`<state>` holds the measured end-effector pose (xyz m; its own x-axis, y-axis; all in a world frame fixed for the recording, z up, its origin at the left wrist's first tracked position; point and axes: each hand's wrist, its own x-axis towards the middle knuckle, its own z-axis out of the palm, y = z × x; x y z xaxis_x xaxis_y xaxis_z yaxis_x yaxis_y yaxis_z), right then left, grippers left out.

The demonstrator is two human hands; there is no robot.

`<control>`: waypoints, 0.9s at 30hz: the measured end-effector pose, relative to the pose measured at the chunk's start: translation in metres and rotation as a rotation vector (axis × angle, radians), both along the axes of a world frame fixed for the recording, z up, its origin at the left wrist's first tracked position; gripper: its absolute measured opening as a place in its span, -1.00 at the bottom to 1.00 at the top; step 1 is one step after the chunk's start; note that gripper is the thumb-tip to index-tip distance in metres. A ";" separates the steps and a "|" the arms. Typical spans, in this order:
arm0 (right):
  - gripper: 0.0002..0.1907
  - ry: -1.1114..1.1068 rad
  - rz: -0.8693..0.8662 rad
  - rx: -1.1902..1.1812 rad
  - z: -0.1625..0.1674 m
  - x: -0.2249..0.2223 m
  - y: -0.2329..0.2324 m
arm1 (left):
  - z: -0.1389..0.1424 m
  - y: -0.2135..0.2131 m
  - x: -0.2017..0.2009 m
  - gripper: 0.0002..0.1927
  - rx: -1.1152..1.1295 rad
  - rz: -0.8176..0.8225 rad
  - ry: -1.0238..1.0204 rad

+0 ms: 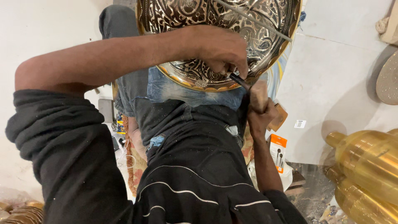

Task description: The person sits cross-legged on the floor and uses a hammer and chisel to engrave intricate patterns into a large brass plate resting on their lap. They repeatedly strike the chisel to create detailed designs across the plate's surface.

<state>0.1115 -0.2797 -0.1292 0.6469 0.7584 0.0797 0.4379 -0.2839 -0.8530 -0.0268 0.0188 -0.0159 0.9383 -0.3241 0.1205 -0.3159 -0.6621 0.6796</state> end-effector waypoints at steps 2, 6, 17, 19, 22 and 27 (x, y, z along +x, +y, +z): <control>-0.77 0.197 -0.095 0.097 0.003 -0.004 0.002 | 0.002 -0.002 0.001 -0.59 0.043 0.011 0.063; -0.74 -0.298 0.142 0.165 0.017 0.004 0.011 | 0.004 -0.006 0.002 -0.57 0.099 0.019 0.064; -0.86 0.250 -0.034 0.147 0.013 0.000 0.013 | 0.006 0.002 -0.001 -0.56 0.056 0.039 -0.006; -0.82 0.028 0.017 -0.081 0.015 0.000 0.013 | 0.009 0.002 -0.003 -0.60 0.034 0.016 0.008; -0.82 0.083 -0.021 -0.138 0.017 -0.003 0.012 | 0.012 0.001 -0.004 -0.57 -0.069 0.055 0.034; -0.81 0.219 -0.083 -0.022 0.021 -0.008 0.011 | 0.018 -0.001 0.000 -0.60 -0.055 0.058 0.050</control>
<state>0.1031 -0.2689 -0.1085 0.7073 0.7017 -0.0857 0.2175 -0.3313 -0.9181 -0.0272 0.0180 0.0016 0.9607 -0.2631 0.0886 -0.2425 -0.6399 0.7292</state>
